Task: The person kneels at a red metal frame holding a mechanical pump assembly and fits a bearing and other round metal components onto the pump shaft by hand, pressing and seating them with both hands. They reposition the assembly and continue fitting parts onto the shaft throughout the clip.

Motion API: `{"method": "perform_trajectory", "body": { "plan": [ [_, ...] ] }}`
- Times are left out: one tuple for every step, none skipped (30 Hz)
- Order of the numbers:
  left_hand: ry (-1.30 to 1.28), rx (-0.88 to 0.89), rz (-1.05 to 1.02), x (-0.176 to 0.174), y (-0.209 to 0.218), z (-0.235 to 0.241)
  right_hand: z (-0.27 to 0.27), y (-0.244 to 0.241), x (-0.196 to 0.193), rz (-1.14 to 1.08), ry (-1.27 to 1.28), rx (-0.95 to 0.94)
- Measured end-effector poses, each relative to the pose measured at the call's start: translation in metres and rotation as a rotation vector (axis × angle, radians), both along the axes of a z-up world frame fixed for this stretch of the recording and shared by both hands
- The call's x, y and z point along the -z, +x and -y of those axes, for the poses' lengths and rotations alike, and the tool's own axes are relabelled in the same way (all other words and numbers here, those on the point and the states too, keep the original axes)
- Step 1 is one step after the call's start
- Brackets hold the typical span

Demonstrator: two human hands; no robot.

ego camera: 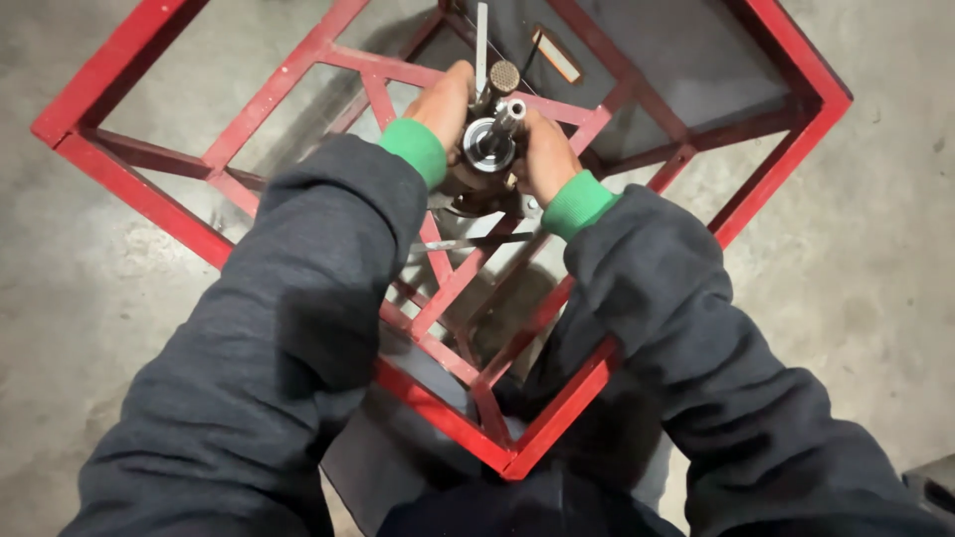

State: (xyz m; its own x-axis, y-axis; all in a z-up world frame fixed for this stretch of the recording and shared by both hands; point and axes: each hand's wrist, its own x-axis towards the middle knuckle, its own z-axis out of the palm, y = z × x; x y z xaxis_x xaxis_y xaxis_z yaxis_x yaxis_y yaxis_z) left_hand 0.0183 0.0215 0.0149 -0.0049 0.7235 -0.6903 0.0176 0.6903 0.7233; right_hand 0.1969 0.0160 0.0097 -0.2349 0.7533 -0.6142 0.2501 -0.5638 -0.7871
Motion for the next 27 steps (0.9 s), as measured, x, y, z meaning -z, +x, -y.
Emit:
{"method": "perform_trajectory", "body": {
  "plan": [
    [-0.03,0.002,-0.017,-0.003,-0.002,0.001,0.0,0.0,0.001,0.021,0.021,-0.016],
    [-0.038,0.003,-0.015,-0.002,-0.002,0.004,0.001,0.001,0.004,0.023,0.013,-0.014],
    [0.046,0.002,-0.022,-0.001,-0.001,0.006,0.001,0.003,0.007,-0.003,-0.062,0.026],
    [0.14,-0.005,-0.032,-0.002,-0.003,0.005,-0.003,0.002,0.008,-0.031,-0.127,0.063],
    [0.142,-0.008,-0.034,-0.002,-0.004,0.004,-0.004,0.001,0.005,-0.032,-0.125,0.06],
    [0.175,0.058,-0.096,-0.002,-0.005,0.004,-0.004,0.001,0.003,-0.03,-0.129,0.057],
    [0.208,0.124,-0.158,-0.002,-0.005,0.004,-0.004,0.001,0.001,-0.029,-0.134,0.054],
    [0.206,0.124,-0.156,0.002,-0.003,0.004,-0.003,0.004,0.008,-0.027,-0.136,0.054],
    [0.105,0.078,-0.099,0.005,-0.001,0.005,-0.002,0.007,0.014,-0.071,-0.128,0.056],
    [0.014,0.034,-0.047,0.006,-0.001,0.001,-0.005,0.008,0.019,-0.122,-0.111,0.06],
    [0.021,0.036,-0.051,0.02,-0.002,-0.002,-0.009,0.006,0.017,-0.126,-0.104,0.062],
    [0.185,0.092,-0.149,0.035,-0.002,0.0,-0.008,0.005,0.015,-0.068,-0.122,0.061],
    [0.348,0.149,-0.246,0.052,-0.002,0.003,-0.008,0.004,0.014,-0.011,-0.14,0.06],
    [0.347,0.146,-0.247,0.041,-0.002,0.004,-0.007,0.002,0.01,-0.011,-0.141,0.057],
    [0.419,0.208,-0.318,0.031,-0.002,0.005,-0.007,0.001,0.007,0.021,-0.149,0.059],
    [0.491,0.279,-0.388,0.021,-0.002,0.005,-0.006,0.0,0.004,0.05,-0.157,0.069],
    [0.491,0.286,-0.388,0.009,-0.002,0.004,-0.004,0.0,0.003,0.048,-0.159,0.076],
    [0.249,0.184,-0.243,-0.002,-0.001,0.004,-0.003,0.001,0.001,0.033,-0.131,0.054],
    [0.008,0.083,-0.097,-0.013,0.0,0.005,-0.001,0.001,-0.002,0.018,-0.102,0.033],
    [0.01,0.082,-0.096,-0.002,0.0,0.003,-0.001,0.0,-0.002,0.02,-0.101,0.033],
    [0.129,0.11,-0.133,0.009,0.0,0.002,-0.001,-0.002,-0.002,0.017,-0.084,0.041],
    [0.245,0.135,-0.17,0.021,-0.001,0.002,0.0,-0.004,-0.002,0.013,-0.07,0.045],
    [0.243,0.131,-0.17,0.019,-0.003,0.003,-0.003,-0.004,0.002,0.014,-0.071,0.041],
    [0.286,0.141,-0.193,0.018,-0.002,0.005,-0.004,-0.001,0.006,0.008,-0.111,0.044],
    [0.328,0.151,-0.215,0.016,0.0,0.008,-0.005,0.002,0.009,0.003,-0.152,0.046],
    [0.331,0.154,-0.22,0.019,-0.001,0.006,-0.006,0.002,0.008,-0.003,-0.15,0.049],
    [0.389,0.228,-0.29,0.022,-0.002,0.005,-0.006,0.002,0.007,-0.022,-0.126,0.029]
  ]
}}
